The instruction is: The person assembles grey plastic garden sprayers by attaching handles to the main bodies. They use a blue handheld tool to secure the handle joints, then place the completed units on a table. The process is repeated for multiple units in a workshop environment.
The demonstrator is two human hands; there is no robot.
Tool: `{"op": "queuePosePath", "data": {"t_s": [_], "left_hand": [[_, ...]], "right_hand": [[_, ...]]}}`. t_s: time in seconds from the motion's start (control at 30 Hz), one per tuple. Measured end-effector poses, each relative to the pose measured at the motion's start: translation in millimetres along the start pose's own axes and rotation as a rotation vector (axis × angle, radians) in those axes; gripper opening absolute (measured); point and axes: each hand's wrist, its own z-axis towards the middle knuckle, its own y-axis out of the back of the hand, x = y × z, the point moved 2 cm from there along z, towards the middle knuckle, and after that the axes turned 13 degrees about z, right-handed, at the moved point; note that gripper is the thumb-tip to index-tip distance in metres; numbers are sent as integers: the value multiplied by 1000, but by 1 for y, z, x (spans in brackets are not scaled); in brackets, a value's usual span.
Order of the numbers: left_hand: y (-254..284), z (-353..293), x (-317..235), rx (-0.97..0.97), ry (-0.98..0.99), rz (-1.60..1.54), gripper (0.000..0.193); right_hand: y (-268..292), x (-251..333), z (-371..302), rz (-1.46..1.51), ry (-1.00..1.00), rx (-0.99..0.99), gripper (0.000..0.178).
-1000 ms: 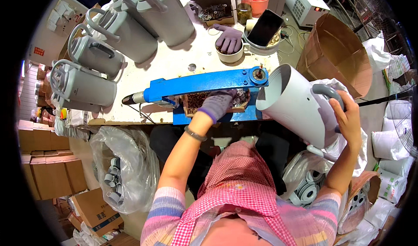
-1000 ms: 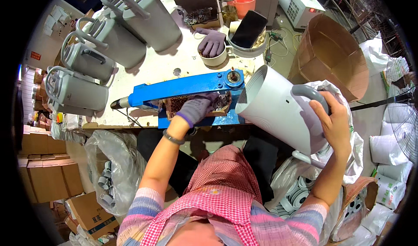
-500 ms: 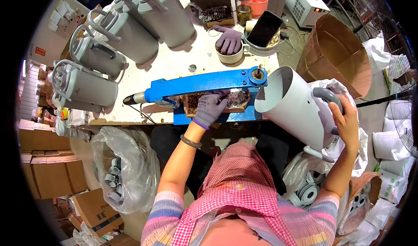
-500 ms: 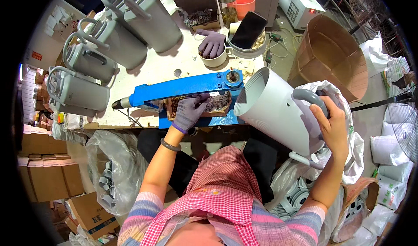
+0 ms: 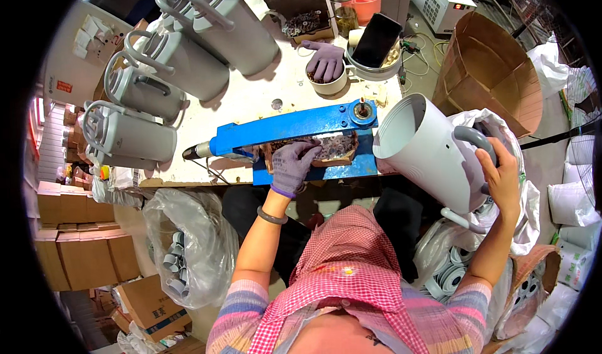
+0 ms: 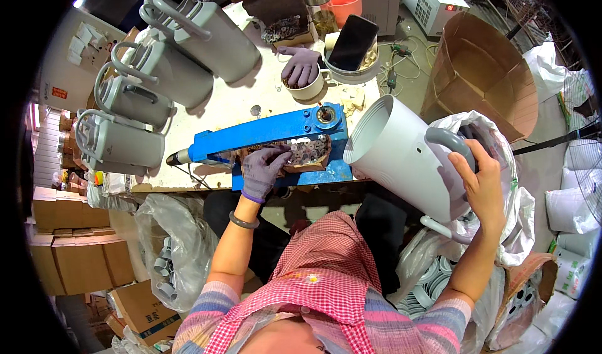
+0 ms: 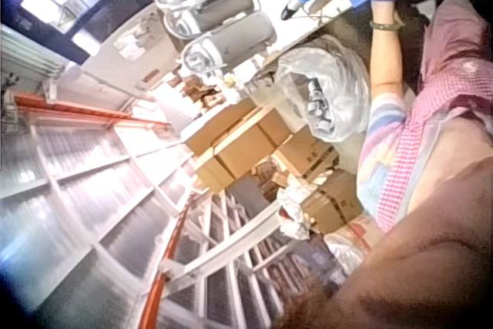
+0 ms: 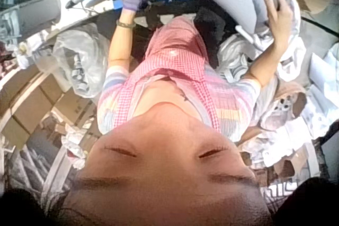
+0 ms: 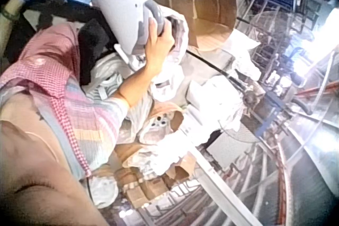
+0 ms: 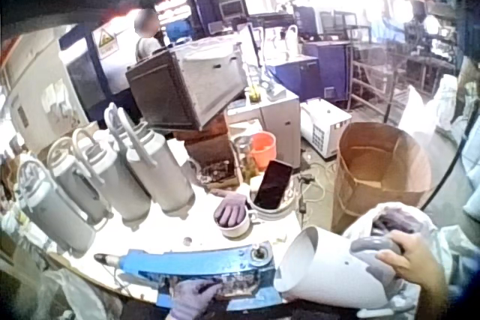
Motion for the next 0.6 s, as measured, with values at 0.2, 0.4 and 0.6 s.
{"op": "queuePosePath", "data": {"t_s": [0.2,0.4,0.6], "left_hand": [[46,-7,-51,-173,-267,-27,15],[64,32,-59,-333,-621,487,21],[65,38,-36,-320,-657,418,20]], "right_hand": [[6,-5,-4,27,-52,-28,25],[-1,1,-2,-1,-27,-17,25],[-1,-6,-1,13,-24,-20,26]]}}
